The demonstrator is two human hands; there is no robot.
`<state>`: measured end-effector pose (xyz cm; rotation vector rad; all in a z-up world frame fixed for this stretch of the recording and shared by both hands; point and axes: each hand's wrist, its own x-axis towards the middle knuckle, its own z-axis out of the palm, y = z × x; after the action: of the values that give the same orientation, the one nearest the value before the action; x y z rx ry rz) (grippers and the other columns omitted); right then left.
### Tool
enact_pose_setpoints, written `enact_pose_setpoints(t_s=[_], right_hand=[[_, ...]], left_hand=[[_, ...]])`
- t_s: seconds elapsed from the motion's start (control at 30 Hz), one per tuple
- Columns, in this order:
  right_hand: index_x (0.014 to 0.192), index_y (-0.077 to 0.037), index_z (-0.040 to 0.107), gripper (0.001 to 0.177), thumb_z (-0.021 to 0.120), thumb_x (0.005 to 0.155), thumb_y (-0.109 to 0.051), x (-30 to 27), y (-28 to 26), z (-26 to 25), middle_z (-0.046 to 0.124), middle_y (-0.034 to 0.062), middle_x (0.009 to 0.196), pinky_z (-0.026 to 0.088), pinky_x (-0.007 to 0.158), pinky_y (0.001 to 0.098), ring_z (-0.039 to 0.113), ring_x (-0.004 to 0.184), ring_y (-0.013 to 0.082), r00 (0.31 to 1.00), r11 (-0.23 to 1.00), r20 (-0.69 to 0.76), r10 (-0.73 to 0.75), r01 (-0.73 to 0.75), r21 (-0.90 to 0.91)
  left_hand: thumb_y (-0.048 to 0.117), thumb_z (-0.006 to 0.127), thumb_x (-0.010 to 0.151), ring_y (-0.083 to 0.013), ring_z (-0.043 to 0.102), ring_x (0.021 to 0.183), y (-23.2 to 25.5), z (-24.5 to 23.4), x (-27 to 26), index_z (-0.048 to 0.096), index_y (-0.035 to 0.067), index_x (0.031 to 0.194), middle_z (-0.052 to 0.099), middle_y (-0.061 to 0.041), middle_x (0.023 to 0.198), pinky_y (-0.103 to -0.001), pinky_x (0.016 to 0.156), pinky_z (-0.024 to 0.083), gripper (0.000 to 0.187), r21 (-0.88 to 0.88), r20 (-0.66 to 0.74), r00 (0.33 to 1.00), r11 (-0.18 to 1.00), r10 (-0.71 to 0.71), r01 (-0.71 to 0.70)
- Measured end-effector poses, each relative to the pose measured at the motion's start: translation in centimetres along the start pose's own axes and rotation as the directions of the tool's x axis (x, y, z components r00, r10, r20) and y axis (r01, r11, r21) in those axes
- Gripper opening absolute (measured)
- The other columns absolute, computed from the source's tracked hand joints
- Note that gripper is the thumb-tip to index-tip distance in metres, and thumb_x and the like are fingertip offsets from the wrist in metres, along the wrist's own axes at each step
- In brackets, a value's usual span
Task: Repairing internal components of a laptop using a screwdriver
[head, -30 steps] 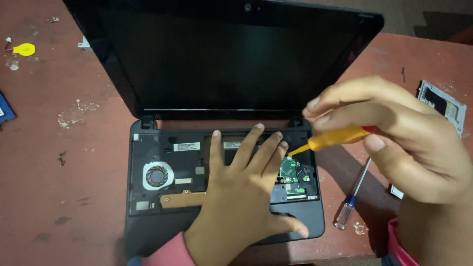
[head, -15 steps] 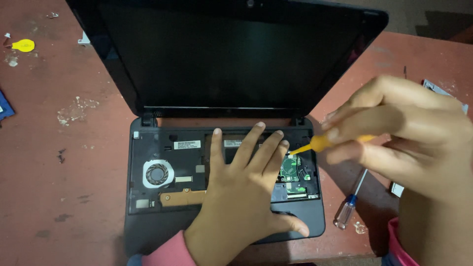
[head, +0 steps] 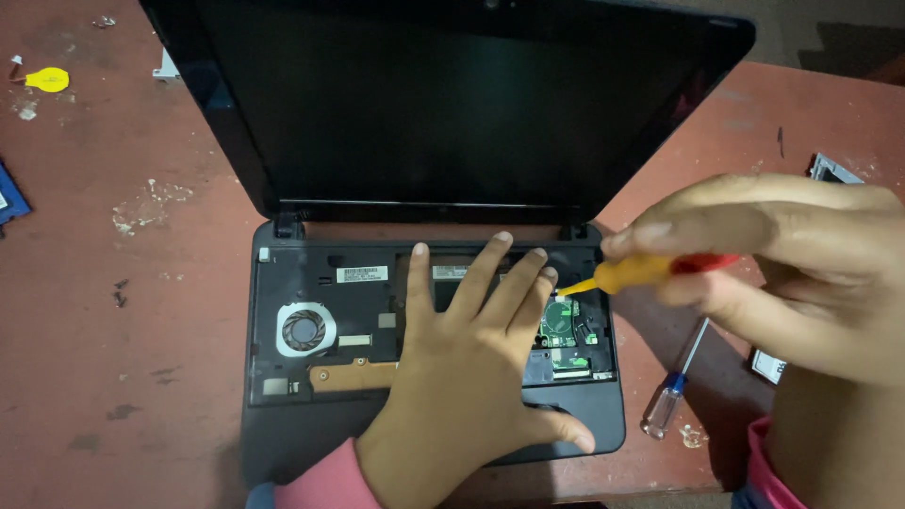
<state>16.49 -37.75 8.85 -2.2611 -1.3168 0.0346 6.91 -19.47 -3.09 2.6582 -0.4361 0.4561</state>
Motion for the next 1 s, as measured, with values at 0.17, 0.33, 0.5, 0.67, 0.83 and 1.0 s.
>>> enact_pose_setpoints(t_s=[0.17, 0.33, 0.5, 0.67, 0.83, 1.0], right_hand=[[0.093, -0.009, 0.062, 0.025, 0.078, 0.074, -0.008, 0.0, 0.2, 1.2, 0.070, 0.0164, 0.096, 0.057, 0.061, 0.0195, 0.075, 0.081, 0.0192, 0.985, 0.989, -0.117, -0.130, 0.137, 0.049], [0.087, 0.004, 0.061, 0.021, 0.055, 0.083, -0.016, 0.6, 0.1, 2.4, 0.060, 0.0182, 0.085, 0.054, 0.067, 0.0257, 0.069, 0.078, 0.0235, 0.961, 0.983, -0.236, -0.143, 0.165, 0.079], [0.100, 0.009, 0.059, 0.039, 0.030, 0.095, -0.016, 0.5, -0.4, 0.9, 0.060, 0.0243, 0.112, 0.065, 0.091, 0.0361, 0.070, 0.111, 0.0358, 0.987, 0.982, -0.121, -0.106, 0.122, 0.141], [0.102, 0.004, 0.062, 0.026, 0.054, 0.083, -0.012, 0.5, 0.2, -0.2, 0.072, 0.0166, 0.101, 0.065, 0.083, 0.0307, 0.078, 0.097, 0.0272, 0.990, 0.989, -0.004, -0.138, 0.138, 0.053], [0.090, -0.008, 0.062, 0.015, 0.071, 0.078, -0.007, -0.3, 1.5, 1.0, 0.066, 0.0130, 0.098, 0.065, 0.075, 0.0228, 0.078, 0.091, 0.0213, 0.974, 0.978, -0.116, -0.193, 0.200, 0.056], [0.085, 0.001, 0.065, 0.017, 0.073, 0.075, -0.010, 0.4, 0.4, 2.6, 0.057, 0.0166, 0.087, 0.053, 0.066, 0.0222, 0.066, 0.076, 0.0197, 0.949, 0.987, -0.294, -0.116, 0.142, 0.071]], left_hand=[[0.096, 0.064, 0.038, -0.0253, 0.036, 0.138, 0.0, 0.0, 0.0, 0.057, 0.008, 0.131, 0.051, -0.001, 0.140, -0.073, 0.106, 0.018, 0.129, 0.020, -0.014, 1.000, 1.000, 0.011, -0.011], [0.095, 0.064, 0.039, -0.0250, 0.035, 0.139, 0.0, 0.1, 0.0, 0.055, 0.009, 0.133, 0.050, -0.001, 0.141, -0.073, 0.106, 0.017, 0.128, 0.018, -0.006, 1.000, 1.000, 0.003, -0.003], [0.094, 0.065, 0.039, -0.0257, 0.034, 0.140, 0.0, 0.2, -0.1, 0.057, 0.009, 0.130, 0.051, -0.001, 0.142, -0.073, 0.107, 0.015, 0.125, 0.004, 0.007, 1.000, 1.000, 0.000, 0.000], [0.096, 0.065, 0.038, -0.0251, 0.035, 0.139, 0.0, 0.1, 0.0, 0.058, 0.009, 0.130, 0.051, -0.001, 0.141, -0.073, 0.107, 0.018, 0.126, 0.034, 0.007, 1.000, 0.999, 0.005, -0.006], [0.095, 0.065, 0.039, -0.0249, 0.033, 0.140, 0.1, 0.0, 0.0, 0.056, 0.009, 0.132, 0.049, -0.001, 0.142, -0.073, 0.107, 0.017, 0.128, 0.031, 0.014, 1.000, 1.000, 0.001, -0.001], [0.095, 0.066, 0.035, -0.0256, 0.035, 0.139, 0.0, 0.0, 0.0, 0.056, 0.009, 0.131, 0.050, -0.002, 0.141, -0.074, 0.105, 0.018, 0.129, 0.019, -0.005, 1.000, 1.000, 0.009, -0.009]])
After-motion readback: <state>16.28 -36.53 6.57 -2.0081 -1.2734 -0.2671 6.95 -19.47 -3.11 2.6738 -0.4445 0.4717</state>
